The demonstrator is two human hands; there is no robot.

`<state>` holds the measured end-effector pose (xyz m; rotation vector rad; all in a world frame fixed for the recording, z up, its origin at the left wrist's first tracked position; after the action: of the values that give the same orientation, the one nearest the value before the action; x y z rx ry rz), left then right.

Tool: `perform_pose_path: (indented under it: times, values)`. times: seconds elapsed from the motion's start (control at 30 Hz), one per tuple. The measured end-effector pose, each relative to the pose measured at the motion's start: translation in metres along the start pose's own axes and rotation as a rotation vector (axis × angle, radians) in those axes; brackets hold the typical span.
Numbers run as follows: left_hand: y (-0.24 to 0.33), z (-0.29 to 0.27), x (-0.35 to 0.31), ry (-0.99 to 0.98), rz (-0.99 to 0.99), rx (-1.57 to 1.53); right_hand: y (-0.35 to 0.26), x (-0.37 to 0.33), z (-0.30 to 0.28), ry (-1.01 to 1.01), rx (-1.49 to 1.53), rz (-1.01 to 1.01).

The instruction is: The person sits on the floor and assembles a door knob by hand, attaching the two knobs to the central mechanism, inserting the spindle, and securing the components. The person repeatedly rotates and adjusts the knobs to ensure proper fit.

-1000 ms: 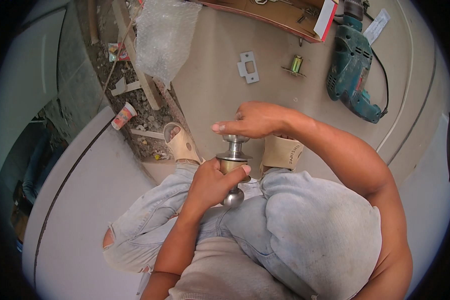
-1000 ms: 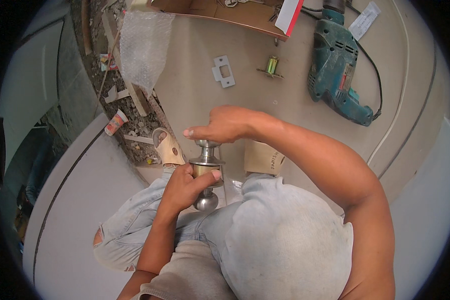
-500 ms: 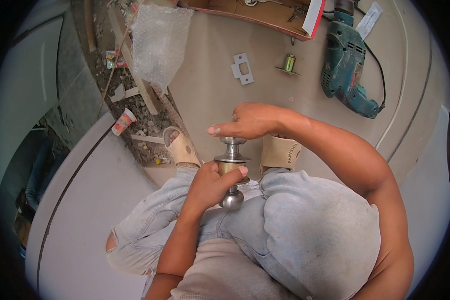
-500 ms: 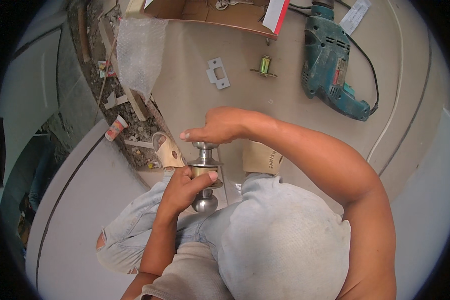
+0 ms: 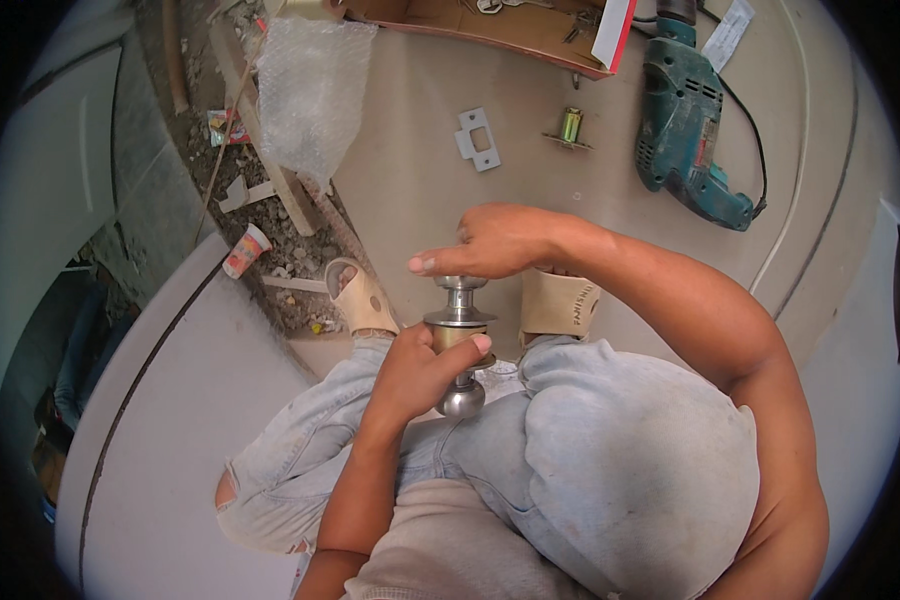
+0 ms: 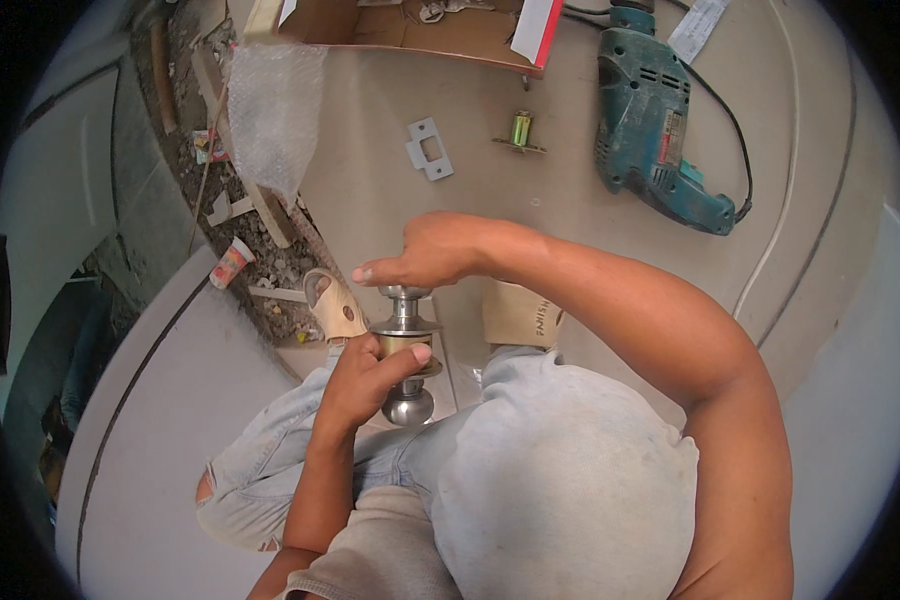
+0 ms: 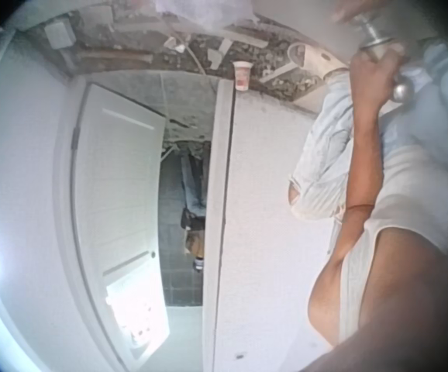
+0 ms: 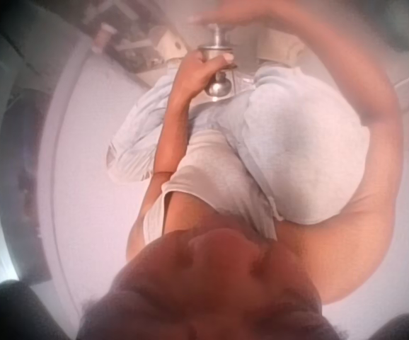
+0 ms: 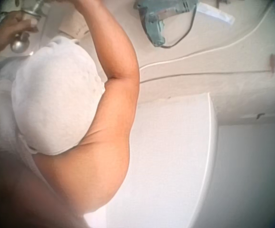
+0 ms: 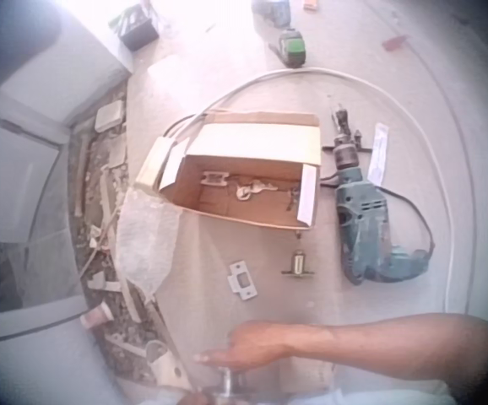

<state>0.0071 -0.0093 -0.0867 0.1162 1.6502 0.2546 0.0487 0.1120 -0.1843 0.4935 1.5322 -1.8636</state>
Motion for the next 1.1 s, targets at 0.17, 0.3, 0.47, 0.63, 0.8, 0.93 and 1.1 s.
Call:
perform_pose_path:
  times: [0.17,0.3,0.47,0.63,0.8,0.93,1.1]
  values:
    - [0.000,0.000,0.000,-0.008,0.008,-0.010,-0.003,-0.001,-0.001,0.013,0.015,-0.023]
    - [0.004,0.001,0.000,-0.012,0.018,-0.015,-0.001,-0.002,-0.001,-0.005,0.017,0.014]
    - [0.007,0.000,-0.002,-0.011,0.011,0.015,-0.006,-0.006,-0.005,0.008,0.048,-0.016]
    - [0.004,0.001,-0.001,-0.023,0.041,-0.033,-0.007,-0.007,-0.004,-0.003,0.055,-0.017]
    - [0.002,-0.005,-0.003,0.001,0.020,-0.023,-0.008,-0.009,-0.003,-0.051,0.145,-0.097]
    - [-0.004,-0.027,0.001,-0.007,0.074,-0.430,-0.004,-0.013,-0.008,-0.051,0.397,-0.163]
    - [0.016,-0.062,-0.006,0.031,0.261,-0.760,0.001,-0.034,-0.019,-0.075,0.522,0.066]
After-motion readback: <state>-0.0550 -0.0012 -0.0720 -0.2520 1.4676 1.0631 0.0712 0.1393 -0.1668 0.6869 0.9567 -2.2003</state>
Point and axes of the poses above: each hand's wrist, its own x-axis towards the middle knuckle, its own z-axis out of the palm, y = z × x, the point moved 8 cm from there along x, towards the middle knuckle, and after that the axes turned 4 degrees about z, right-handed, at the moved point
